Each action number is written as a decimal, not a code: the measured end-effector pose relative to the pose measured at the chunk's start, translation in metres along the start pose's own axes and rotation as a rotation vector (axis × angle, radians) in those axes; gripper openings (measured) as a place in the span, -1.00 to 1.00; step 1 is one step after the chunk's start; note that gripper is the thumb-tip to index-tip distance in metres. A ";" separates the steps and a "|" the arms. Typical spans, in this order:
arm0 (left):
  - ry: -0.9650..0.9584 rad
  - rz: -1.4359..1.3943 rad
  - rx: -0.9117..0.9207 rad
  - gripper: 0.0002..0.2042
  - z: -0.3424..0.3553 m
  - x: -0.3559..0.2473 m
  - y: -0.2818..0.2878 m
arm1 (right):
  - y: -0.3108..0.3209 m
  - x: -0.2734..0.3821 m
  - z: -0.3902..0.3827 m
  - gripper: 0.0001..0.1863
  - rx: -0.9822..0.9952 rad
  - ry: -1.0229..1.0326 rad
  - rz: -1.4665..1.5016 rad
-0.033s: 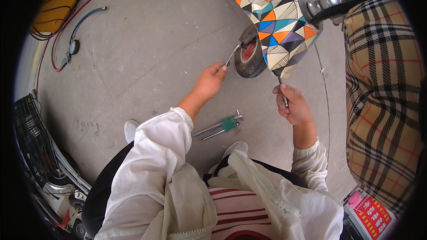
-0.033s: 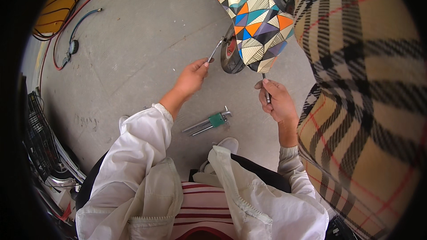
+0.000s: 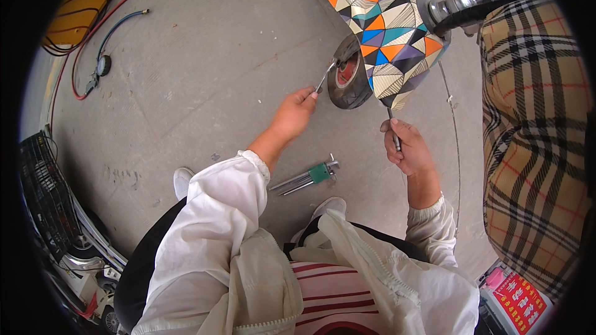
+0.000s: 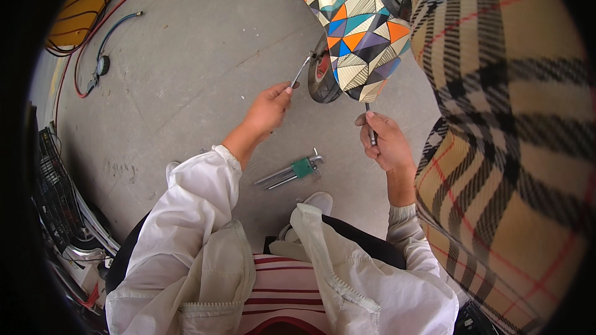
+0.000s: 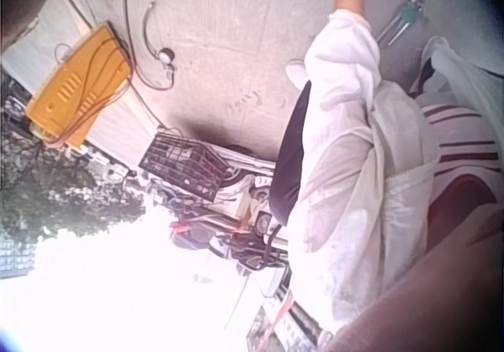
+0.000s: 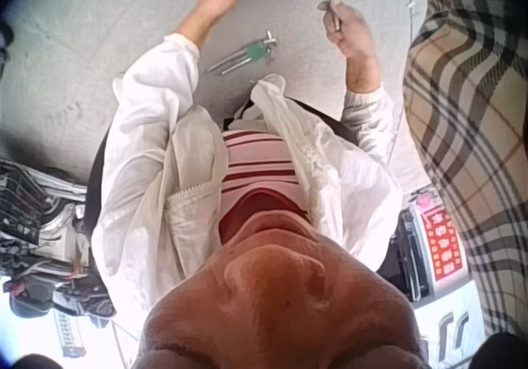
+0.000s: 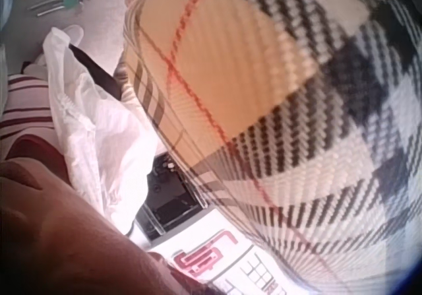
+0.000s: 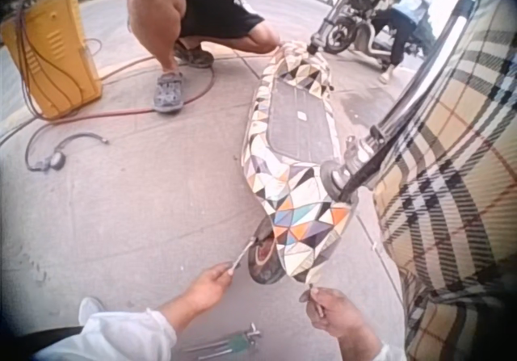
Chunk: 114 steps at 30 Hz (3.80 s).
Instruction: The person uses a wrench and an Allen key to loosen and remove bolts from a scooter wheel, then removes the wheel and continues to disassemble the hub components on the floor.
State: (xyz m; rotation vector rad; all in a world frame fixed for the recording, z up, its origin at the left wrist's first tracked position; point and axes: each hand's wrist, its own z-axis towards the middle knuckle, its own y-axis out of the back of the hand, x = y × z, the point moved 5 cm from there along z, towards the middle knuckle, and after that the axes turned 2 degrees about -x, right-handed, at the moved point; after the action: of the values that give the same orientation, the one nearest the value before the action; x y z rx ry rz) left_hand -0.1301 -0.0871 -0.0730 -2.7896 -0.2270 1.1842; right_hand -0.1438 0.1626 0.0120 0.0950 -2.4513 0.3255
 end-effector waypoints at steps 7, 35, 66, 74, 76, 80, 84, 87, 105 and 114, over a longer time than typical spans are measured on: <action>0.352 -0.620 0.003 -0.93 -0.030 -0.062 -0.043 | 0.013 -0.096 0.072 -0.65 -0.063 -0.061 -0.359; -0.184 0.226 -0.030 -0.61 0.017 0.018 0.013 | 0.004 0.026 -0.009 -0.58 -0.040 -0.004 0.041; -0.627 0.855 -0.497 -0.66 0.027 -0.031 0.015 | 0.009 -0.035 0.038 -0.60 -0.080 -0.060 -0.235; -0.525 0.778 -0.085 -0.65 0.079 -0.070 -0.018 | 0.005 -0.034 0.039 -0.60 -0.064 -0.084 -0.200; -0.542 0.783 -0.093 -0.65 0.083 -0.069 -0.020 | 0.005 -0.034 0.039 -0.60 -0.072 -0.088 -0.207; -0.392 0.839 -0.119 -0.60 0.110 -0.049 -0.015 | -0.001 -0.037 0.043 -0.61 -0.047 -0.109 -0.220; -0.014 0.601 0.019 -0.54 0.096 -0.061 -0.020 | 0.007 -0.038 0.042 -0.62 -0.069 -0.104 -0.207; -0.298 0.576 -0.122 -0.48 0.092 -0.059 -0.013 | 0.008 -0.040 0.043 -0.62 -0.057 -0.102 -0.209; -0.462 0.337 -0.003 -0.56 0.098 -0.054 -0.007 | 0.002 -0.038 0.044 -0.63 -0.076 -0.122 -0.226; -0.258 0.279 -0.039 -0.56 0.099 -0.050 -0.008 | 0.000 -0.038 0.042 -0.63 -0.115 -0.129 -0.235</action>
State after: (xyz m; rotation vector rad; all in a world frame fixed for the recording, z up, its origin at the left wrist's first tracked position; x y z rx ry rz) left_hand -0.2364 -0.0841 -0.1051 -2.7609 0.1271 1.6189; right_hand -0.1394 0.1515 -0.0428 0.3614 -2.5470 0.0773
